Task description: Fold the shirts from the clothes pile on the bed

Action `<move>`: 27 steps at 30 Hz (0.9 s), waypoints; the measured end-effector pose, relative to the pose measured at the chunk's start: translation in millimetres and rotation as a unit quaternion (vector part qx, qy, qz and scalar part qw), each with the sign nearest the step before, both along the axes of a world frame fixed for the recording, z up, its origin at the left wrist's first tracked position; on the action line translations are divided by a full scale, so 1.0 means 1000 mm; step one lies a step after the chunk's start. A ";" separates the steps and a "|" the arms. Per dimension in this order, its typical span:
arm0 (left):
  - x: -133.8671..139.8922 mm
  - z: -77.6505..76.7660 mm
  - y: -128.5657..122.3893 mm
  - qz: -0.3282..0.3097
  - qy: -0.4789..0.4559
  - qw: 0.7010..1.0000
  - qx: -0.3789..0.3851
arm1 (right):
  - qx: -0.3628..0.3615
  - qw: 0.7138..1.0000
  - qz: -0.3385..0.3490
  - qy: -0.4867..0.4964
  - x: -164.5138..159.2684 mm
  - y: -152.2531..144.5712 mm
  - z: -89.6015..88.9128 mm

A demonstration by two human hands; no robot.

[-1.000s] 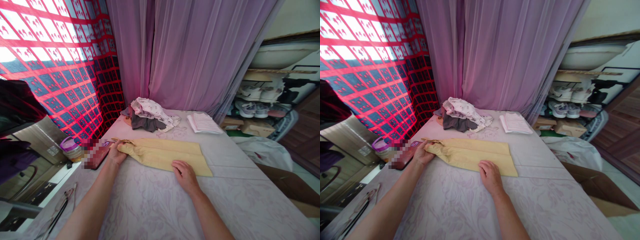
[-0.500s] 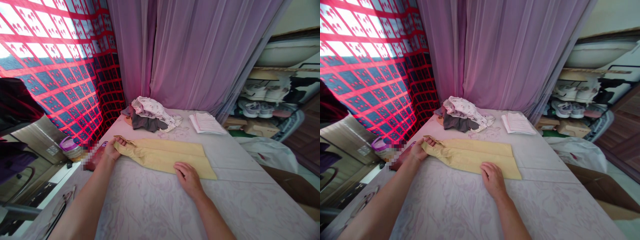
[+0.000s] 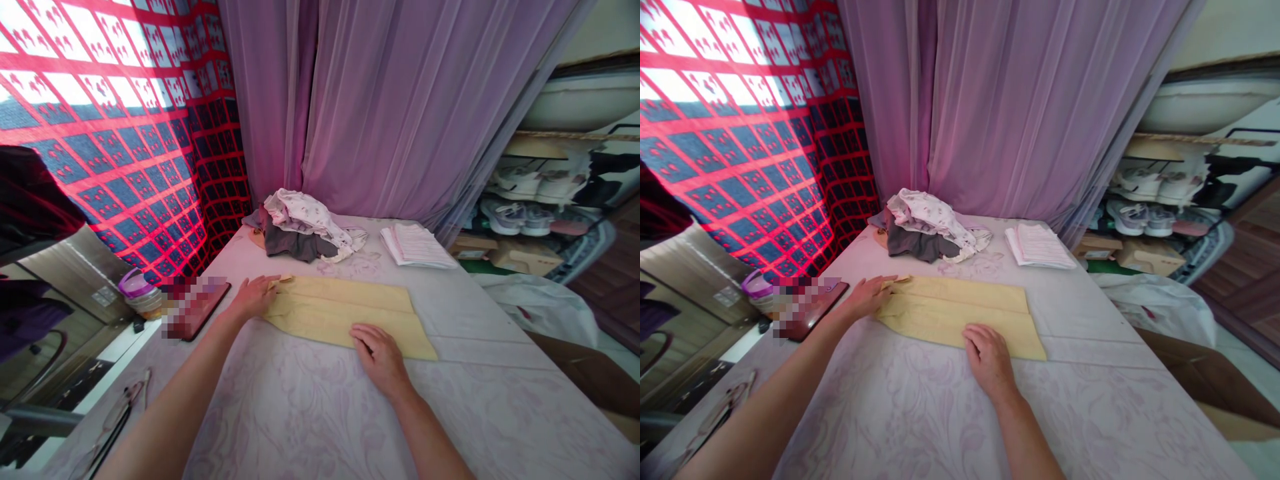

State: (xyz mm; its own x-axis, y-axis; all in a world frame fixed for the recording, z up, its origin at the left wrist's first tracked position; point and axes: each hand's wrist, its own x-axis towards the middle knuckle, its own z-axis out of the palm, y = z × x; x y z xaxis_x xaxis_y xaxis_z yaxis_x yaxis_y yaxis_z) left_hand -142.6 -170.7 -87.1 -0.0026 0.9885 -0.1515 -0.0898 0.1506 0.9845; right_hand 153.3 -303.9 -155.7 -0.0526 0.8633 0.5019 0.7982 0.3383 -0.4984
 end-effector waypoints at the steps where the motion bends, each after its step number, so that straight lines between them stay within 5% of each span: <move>1: 0.003 -0.004 -0.004 -0.006 0.014 1.000 0.016 | 0.000 1.000 -0.001 0.000 0.000 0.000 0.000; 7: 0.011 -0.028 -0.033 -0.025 0.165 0.977 0.131 | -0.010 1.000 -0.003 -0.024 0.001 -0.002 0.001; 11: 0.012 -0.036 -0.041 -0.025 0.197 0.967 0.158 | -0.016 0.998 -0.005 -0.064 -0.005 0.002 0.024; 18: 0.005 -0.037 -0.038 -0.023 0.117 0.985 0.121 | -0.033 0.990 0.096 -0.098 -0.091 0.056 0.072; 22: -0.002 -0.036 -0.036 0.003 0.031 0.992 0.119 | -0.095 0.983 0.100 -0.124 -0.142 0.094 0.063; 27: -0.005 -0.035 -0.039 -0.005 0.058 0.983 0.176 | -0.184 0.969 0.095 -0.134 -0.156 0.117 0.041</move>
